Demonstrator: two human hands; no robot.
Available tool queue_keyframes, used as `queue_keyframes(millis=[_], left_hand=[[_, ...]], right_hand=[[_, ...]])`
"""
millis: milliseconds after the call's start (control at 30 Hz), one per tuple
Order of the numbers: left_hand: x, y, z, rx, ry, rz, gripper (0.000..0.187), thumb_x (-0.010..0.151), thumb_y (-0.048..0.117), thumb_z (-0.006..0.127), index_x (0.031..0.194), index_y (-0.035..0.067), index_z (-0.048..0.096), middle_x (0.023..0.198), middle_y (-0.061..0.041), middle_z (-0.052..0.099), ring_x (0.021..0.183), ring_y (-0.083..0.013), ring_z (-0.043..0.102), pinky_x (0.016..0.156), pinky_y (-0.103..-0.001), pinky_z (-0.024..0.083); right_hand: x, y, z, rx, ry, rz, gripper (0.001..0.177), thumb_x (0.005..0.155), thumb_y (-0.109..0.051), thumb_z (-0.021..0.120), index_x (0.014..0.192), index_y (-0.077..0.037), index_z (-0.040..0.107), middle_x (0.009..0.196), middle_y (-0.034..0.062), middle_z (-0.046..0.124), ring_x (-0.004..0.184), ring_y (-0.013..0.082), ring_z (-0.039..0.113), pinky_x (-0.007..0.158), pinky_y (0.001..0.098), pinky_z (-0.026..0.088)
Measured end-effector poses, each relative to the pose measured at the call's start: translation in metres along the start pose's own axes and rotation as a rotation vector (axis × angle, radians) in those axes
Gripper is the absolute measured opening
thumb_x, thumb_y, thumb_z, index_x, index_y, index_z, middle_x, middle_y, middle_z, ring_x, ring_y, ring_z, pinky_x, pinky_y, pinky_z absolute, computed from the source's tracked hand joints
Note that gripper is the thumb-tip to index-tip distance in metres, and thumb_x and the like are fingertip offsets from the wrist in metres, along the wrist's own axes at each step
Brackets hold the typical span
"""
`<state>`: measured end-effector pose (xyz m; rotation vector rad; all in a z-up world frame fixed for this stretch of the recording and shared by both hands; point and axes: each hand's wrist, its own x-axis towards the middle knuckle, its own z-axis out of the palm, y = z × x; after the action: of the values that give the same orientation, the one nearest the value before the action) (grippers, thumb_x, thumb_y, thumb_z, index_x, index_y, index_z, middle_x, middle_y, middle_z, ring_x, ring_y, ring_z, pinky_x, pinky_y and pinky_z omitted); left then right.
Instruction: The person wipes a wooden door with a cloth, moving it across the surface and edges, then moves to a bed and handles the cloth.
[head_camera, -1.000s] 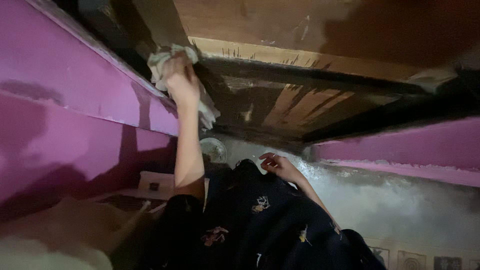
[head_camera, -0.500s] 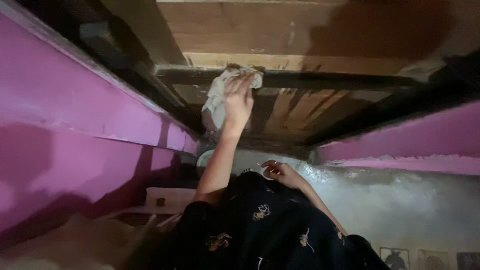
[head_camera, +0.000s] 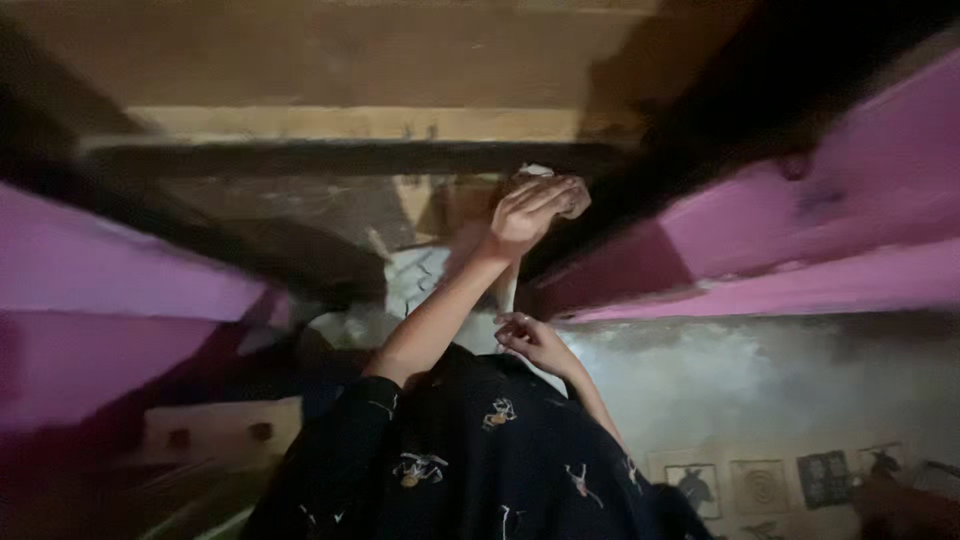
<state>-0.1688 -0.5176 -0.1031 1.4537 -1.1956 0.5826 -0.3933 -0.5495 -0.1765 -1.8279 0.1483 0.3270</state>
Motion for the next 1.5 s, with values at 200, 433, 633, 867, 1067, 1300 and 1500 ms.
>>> queue_keyframes(millis=[200, 433, 633, 867, 1067, 1300, 1500], left_hand=[[0.056, 0.032, 0.029, 0.156, 0.037, -0.019, 0.029, 0.088, -0.001, 0.075, 0.117, 0.000, 0.074, 0.126, -0.013, 0.068, 0.120, -0.0353, 0.064, 0.106, -0.047, 0.052], [0.045, 0.015, 0.089, 0.156, 0.003, -0.031, 0.026, 0.091, 0.004, 0.074, 0.117, 0.002, 0.074, 0.126, -0.011, 0.069, 0.121, -0.0318, 0.062, 0.107, -0.044, 0.051], [0.051, 0.009, 0.100, 0.226, -0.079, -0.010, 0.033, 0.088, 0.005, 0.071, 0.121, 0.000, 0.069, 0.128, -0.014, 0.065, 0.124, -0.0351, 0.060, 0.109, -0.046, 0.050], [0.037, -0.006, 0.101, 0.228, -0.264, -0.077, 0.043, 0.076, 0.000, 0.068, 0.119, 0.002, 0.060, 0.123, -0.019, 0.057, 0.117, -0.0410, 0.057, 0.095, -0.046, 0.051], [0.039, -0.012, 0.110, 0.235, -0.248, -0.123, 0.039, 0.074, -0.006, 0.067, 0.110, 0.009, 0.066, 0.111, -0.012, 0.056, 0.112, -0.0353, 0.056, 0.090, -0.047, 0.050], [0.022, -0.036, 0.113, 0.034, -0.241, 0.113, 0.028, 0.069, -0.002, 0.073, 0.094, 0.006, 0.064, 0.092, -0.011, 0.049, 0.094, -0.0337, 0.054, 0.082, -0.047, 0.048], [0.032, -0.017, 0.100, -0.075, -0.175, 0.136, 0.023, 0.076, -0.005, 0.075, 0.090, 0.006, 0.061, 0.096, -0.012, 0.051, 0.099, -0.0320, 0.056, 0.086, -0.046, 0.048]], right_hand=[[-0.065, 0.101, -0.071, 0.263, 0.248, 0.197, 0.032, 0.097, -0.023, 0.065, 0.124, -0.005, 0.066, 0.111, 0.0072, 0.076, 0.096, 0.0153, 0.071, 0.080, 0.0322, 0.056], [-0.076, 0.145, -0.106, 0.259, 0.272, 0.243, 0.032, 0.098, -0.025, 0.065, 0.118, -0.001, 0.071, 0.106, 0.0067, 0.076, 0.095, 0.0165, 0.072, 0.080, 0.0324, 0.056], [-0.048, 0.099, -0.099, 0.180, 0.157, 0.141, 0.036, 0.097, -0.025, 0.067, 0.127, -0.004, 0.066, 0.100, 0.0044, 0.071, 0.087, 0.0137, 0.066, 0.075, 0.0314, 0.054], [-0.025, 0.089, -0.082, 0.184, 0.005, 0.069, 0.035, 0.099, -0.018, 0.067, 0.129, -0.002, 0.063, 0.098, 0.0047, 0.071, 0.087, 0.0134, 0.065, 0.077, 0.0290, 0.054], [0.005, 0.107, -0.071, 0.198, -0.068, -0.068, 0.033, 0.098, -0.019, 0.062, 0.127, -0.003, 0.057, 0.102, 0.0017, 0.074, 0.089, 0.0122, 0.068, 0.082, 0.0276, 0.056], [-0.003, 0.086, -0.076, 0.068, -0.011, 0.067, 0.026, 0.098, -0.021, 0.069, 0.115, -0.002, 0.067, 0.095, 0.0054, 0.073, 0.086, 0.0132, 0.066, 0.078, 0.0299, 0.054], [-0.014, 0.085, -0.085, 0.214, -0.024, 0.060, 0.032, 0.099, -0.024, 0.066, 0.125, -0.006, 0.064, 0.099, 0.0029, 0.072, 0.088, 0.0115, 0.067, 0.079, 0.0285, 0.055]])
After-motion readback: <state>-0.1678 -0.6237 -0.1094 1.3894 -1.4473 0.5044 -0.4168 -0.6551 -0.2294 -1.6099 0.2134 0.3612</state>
